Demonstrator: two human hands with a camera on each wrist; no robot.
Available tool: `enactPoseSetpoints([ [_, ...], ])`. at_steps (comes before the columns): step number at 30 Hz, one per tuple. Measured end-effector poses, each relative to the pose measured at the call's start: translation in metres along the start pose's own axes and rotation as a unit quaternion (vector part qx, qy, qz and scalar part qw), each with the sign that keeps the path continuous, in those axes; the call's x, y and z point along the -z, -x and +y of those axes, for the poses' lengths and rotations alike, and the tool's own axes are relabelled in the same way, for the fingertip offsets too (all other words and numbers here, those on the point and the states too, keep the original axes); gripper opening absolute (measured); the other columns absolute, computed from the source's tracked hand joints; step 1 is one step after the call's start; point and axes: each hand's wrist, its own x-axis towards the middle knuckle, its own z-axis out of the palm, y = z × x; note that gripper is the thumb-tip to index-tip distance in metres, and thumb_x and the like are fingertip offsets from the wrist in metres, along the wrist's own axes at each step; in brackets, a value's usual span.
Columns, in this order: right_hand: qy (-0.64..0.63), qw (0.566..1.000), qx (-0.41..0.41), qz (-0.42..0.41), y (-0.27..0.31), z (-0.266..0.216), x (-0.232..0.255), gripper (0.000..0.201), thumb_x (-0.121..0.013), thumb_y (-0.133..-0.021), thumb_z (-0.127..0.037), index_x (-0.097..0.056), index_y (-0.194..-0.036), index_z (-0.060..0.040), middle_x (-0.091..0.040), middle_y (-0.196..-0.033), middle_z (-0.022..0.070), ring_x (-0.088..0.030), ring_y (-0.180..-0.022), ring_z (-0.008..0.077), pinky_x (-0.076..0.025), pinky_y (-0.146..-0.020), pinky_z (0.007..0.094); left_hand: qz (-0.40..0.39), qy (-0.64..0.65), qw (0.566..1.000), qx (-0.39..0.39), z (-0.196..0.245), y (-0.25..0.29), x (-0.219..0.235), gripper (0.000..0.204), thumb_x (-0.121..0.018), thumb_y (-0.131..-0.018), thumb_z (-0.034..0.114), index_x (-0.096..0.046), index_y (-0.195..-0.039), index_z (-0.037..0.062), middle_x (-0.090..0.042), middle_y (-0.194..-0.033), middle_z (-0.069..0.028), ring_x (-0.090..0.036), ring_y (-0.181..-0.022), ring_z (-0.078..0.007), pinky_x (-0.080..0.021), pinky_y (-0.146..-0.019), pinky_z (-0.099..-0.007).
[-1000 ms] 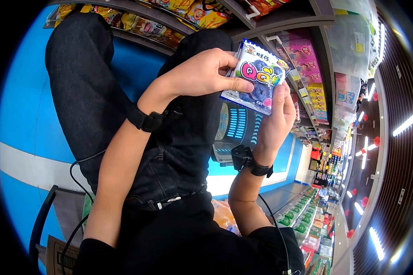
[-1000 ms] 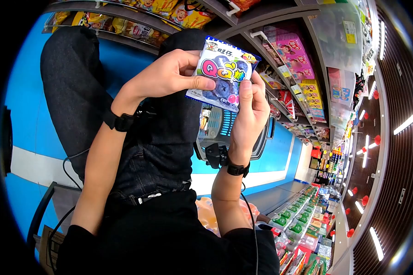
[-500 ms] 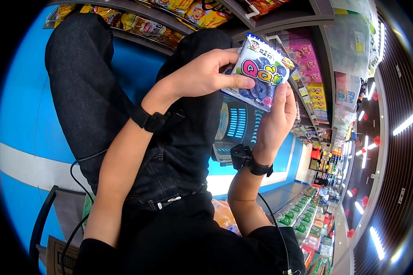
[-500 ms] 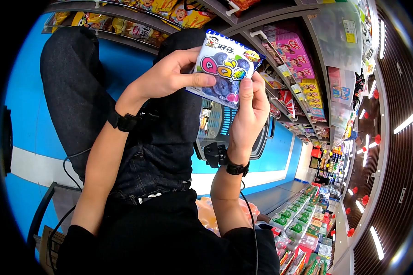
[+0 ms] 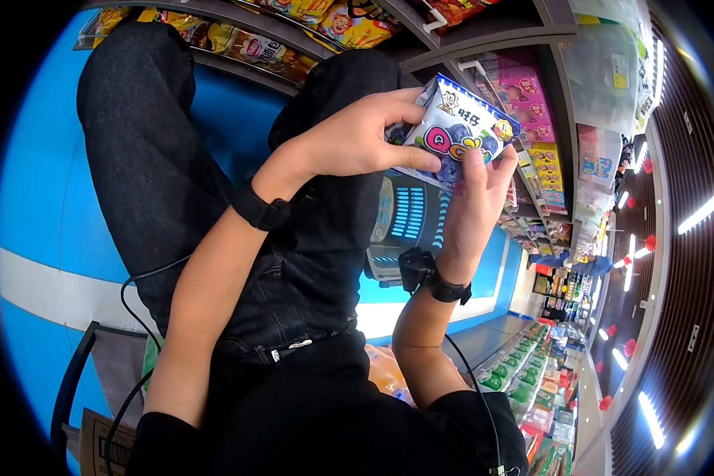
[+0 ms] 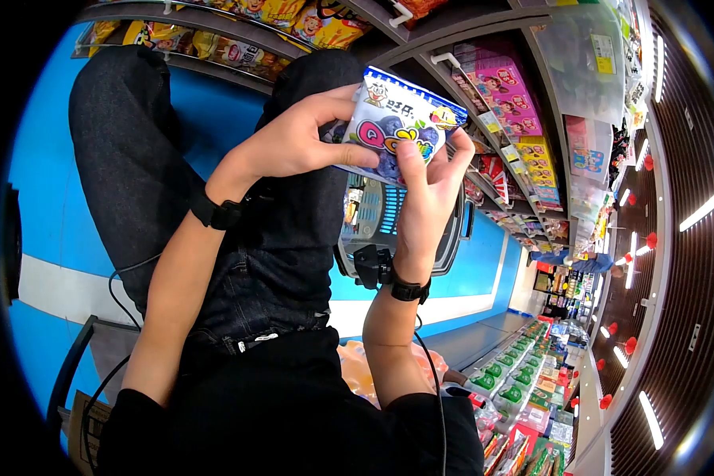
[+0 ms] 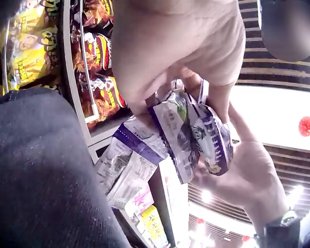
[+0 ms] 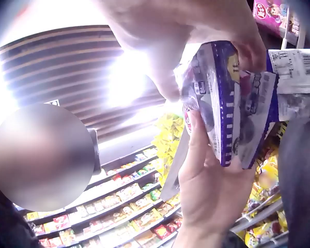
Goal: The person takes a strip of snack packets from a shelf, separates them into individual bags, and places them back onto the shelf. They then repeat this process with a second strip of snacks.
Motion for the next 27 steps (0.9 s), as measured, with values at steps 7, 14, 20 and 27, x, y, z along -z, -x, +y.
enactPoseSetpoints([
  [7, 0.069, 0.996, 0.012, 0.049, 0.001, -0.001, -0.006, 0.062, -0.067, -0.091, -0.006, -0.03, -0.14, 0.0022, -0.055, -0.124, 0.0154, -0.056, -0.111, 0.0192, -0.042, -0.101, 0.0326, 0.004, 0.1, 0.994, 0.048, -0.009, 0.001, -0.004, 0.044, -0.077, -0.086, 0.025, -0.056, -0.119, 0.0042, -0.058, -0.122, -0.006, -0.055, -0.111, -0.0147, -0.042, -0.1, -0.0309],
  [14, 0.074, 0.994, 0.034, -0.068, 0.012, 0.008, -0.001, 0.092, -0.079, -0.079, 0.0, -0.018, -0.148, -0.0054, -0.058, -0.126, 0.0207, -0.061, -0.112, 0.0228, -0.048, -0.096, 0.0323, 0.11, 0.308, 0.914, 0.239, -0.007, 0.0, 0.014, 0.044, -0.063, -0.097, 0.037, -0.052, -0.125, 0.0056, -0.066, -0.111, -0.0093, -0.062, -0.103, -0.0119, -0.048, -0.087, -0.024],
  [20, 0.031, 0.99, -0.05, -0.132, 0.028, 0.012, -0.011, 0.096, -0.078, -0.079, 0.002, -0.014, -0.151, -0.0039, -0.06, -0.125, 0.0222, -0.063, -0.111, 0.0243, -0.052, -0.094, 0.0344, 0.22, 0.286, 0.931, 0.049, -0.007, -0.003, 0.007, 0.07, -0.069, -0.093, 0.016, -0.027, -0.148, 0.006, -0.064, -0.116, -0.0164, -0.065, -0.104, -0.0165, -0.052, -0.089, -0.0271],
  [27, 0.049, 0.983, -0.154, -0.082, 0.032, 0.025, 0.0, 0.086, -0.076, -0.084, -0.003, -0.019, -0.148, 0.0036, -0.063, -0.12, 0.0191, -0.065, -0.106, 0.0203, -0.052, -0.091, 0.0314, 0.245, 0.329, 0.911, -0.043, 0.008, -0.008, 0.011, 0.096, -0.065, -0.09, -0.006, -0.001, -0.158, 0.016, -0.052, -0.137, -0.0166, -0.058, -0.119, -0.0243, -0.048, -0.098, -0.0371],
])
